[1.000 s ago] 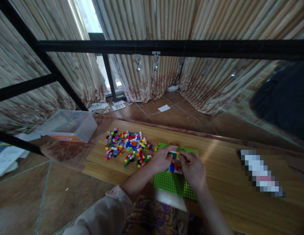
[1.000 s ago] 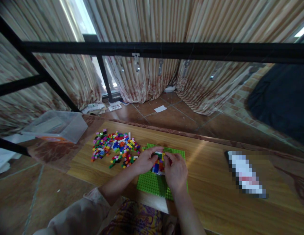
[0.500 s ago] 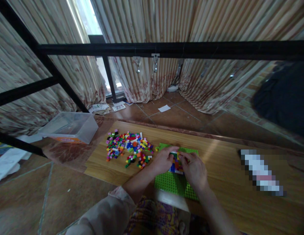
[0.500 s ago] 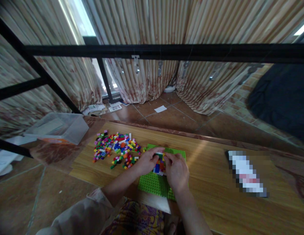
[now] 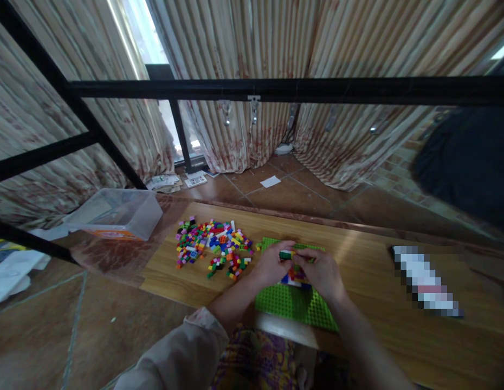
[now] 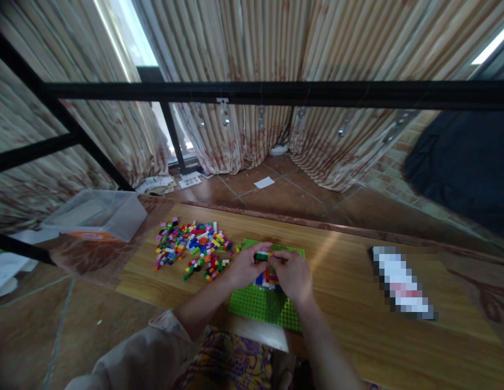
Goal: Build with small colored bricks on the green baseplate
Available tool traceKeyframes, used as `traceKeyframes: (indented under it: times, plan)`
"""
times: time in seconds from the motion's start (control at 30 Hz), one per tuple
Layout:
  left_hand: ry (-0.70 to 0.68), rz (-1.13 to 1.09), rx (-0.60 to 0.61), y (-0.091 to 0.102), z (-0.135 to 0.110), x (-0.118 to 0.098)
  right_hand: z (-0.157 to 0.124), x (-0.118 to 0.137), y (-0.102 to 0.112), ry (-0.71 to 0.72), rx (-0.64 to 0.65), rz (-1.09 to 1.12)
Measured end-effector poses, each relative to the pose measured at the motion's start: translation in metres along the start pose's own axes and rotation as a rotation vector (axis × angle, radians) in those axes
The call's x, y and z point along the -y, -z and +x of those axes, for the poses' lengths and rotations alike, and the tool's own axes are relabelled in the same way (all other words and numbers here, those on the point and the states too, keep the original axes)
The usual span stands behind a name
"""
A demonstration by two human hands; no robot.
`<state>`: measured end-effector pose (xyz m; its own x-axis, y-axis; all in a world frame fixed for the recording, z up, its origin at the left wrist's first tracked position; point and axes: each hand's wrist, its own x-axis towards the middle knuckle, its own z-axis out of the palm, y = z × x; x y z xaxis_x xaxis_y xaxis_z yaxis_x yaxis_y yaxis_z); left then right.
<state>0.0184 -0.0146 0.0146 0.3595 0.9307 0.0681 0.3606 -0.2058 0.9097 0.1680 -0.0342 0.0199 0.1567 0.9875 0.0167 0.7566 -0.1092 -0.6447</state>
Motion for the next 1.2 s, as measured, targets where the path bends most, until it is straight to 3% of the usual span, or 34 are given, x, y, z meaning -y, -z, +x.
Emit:
traceKeyframes:
  times: [0.23,0.4,0.53,0.63,0.8,0.87,0.93,1.03,1.2]
  plan:
    - [-0.051,0.02,-0.049,-0.008,0.004,0.01,0.0,0.0,-0.004,-0.003,-0.042,0.026]
    - [-0.044,0.115,-0.049,-0.004,-0.004,-0.003,-0.005,0.001,-0.004,0.026,-0.082,0.006]
    - [-0.109,0.196,-0.145,0.006,-0.022,-0.009,-0.011,-0.008,-0.003,-0.031,-0.172,0.175]
    - [-0.118,0.273,-0.276,0.032,-0.037,-0.001,-0.022,-0.017,0.003,-0.046,-0.21,0.353]
    - [0.039,0.475,-0.518,0.107,-0.057,0.031,-0.051,-0.035,0.017,-0.201,-0.248,0.327]
    - [0.062,0.55,-0.518,0.131,-0.066,0.042,-0.064,-0.041,0.018,-0.248,-0.252,0.324]
    - [0.068,0.613,-0.496,0.143,-0.075,0.049,-0.076,-0.045,0.017,-0.286,-0.239,0.323]
    - [0.032,0.669,-0.407,0.138,-0.085,0.049,-0.091,-0.048,0.013,-0.386,-0.201,0.308]
    - [0.06,0.742,-0.348,0.108,-0.082,0.036,-0.102,-0.05,0.011,-0.446,-0.157,0.296]
